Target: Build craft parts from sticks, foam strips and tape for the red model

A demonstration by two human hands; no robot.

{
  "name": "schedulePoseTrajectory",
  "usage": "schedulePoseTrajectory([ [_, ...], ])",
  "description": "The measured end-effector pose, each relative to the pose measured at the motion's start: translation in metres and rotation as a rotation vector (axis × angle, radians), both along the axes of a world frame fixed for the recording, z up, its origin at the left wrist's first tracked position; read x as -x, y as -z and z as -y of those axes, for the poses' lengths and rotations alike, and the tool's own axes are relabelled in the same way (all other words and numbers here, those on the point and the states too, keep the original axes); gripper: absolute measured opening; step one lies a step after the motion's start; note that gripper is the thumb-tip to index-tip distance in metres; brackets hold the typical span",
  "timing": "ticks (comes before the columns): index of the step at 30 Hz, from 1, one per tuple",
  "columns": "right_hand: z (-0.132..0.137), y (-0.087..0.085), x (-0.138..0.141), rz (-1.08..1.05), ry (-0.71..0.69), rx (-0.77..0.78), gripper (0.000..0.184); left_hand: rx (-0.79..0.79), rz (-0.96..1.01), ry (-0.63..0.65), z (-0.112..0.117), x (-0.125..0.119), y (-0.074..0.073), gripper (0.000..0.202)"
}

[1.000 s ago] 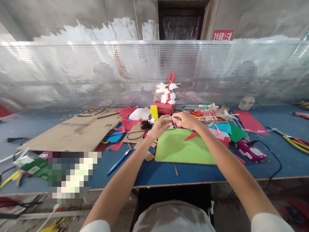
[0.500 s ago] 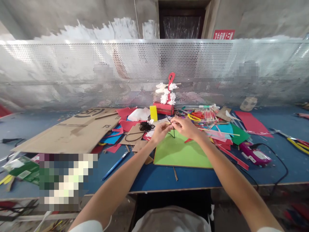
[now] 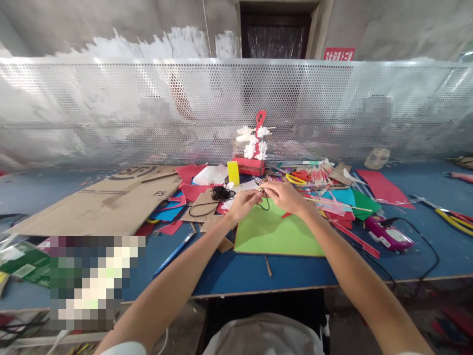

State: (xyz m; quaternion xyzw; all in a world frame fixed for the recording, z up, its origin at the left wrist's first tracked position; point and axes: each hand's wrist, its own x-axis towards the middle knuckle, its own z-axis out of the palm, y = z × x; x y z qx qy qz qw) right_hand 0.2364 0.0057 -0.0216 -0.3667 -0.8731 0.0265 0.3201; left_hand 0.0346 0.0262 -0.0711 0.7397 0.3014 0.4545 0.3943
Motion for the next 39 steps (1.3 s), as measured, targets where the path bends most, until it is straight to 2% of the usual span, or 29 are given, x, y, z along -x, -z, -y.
schedulePoseTrajectory([
  [8, 0.001, 0.001, 0.002, -0.036, -0.056, -0.018, 0.029, -0.042, -0.059, 0.021, 0.001, 0.000, -0.002, 0.046],
  [16, 0.002, -0.003, 0.003, -0.088, -0.041, -0.030, 0.025, -0.052, 0.020, 0.044, -0.002, -0.001, -0.003, 0.016],
  [19, 0.004, -0.004, 0.004, -0.095, -0.026, -0.026, 0.026, 0.004, 0.137, 0.051, -0.001, -0.003, -0.004, 0.025],
  [24, 0.009, -0.006, 0.009, -0.109, -0.039, -0.045, 0.026, 0.114, 0.242, 0.175, 0.007, -0.010, -0.006, 0.049],
  [28, 0.013, -0.010, 0.011, -0.135, -0.068, -0.019, 0.026, 0.106, 0.139, 0.134, 0.006, -0.012, -0.006, 0.037],
  [32, 0.015, -0.013, 0.010, -0.121, -0.071, -0.008, 0.026, 0.099, 0.098, 0.124, 0.000, -0.010, -0.004, 0.036],
  [36, 0.016, -0.013, 0.011, -0.108, -0.095, 0.021, 0.025, 0.076, 0.166, 0.249, -0.001, -0.008, -0.002, 0.049],
  [39, 0.016, -0.012, 0.011, -0.125, -0.112, 0.084, 0.025, 0.150, 0.057, 0.316, 0.002, -0.004, -0.005, 0.046],
])
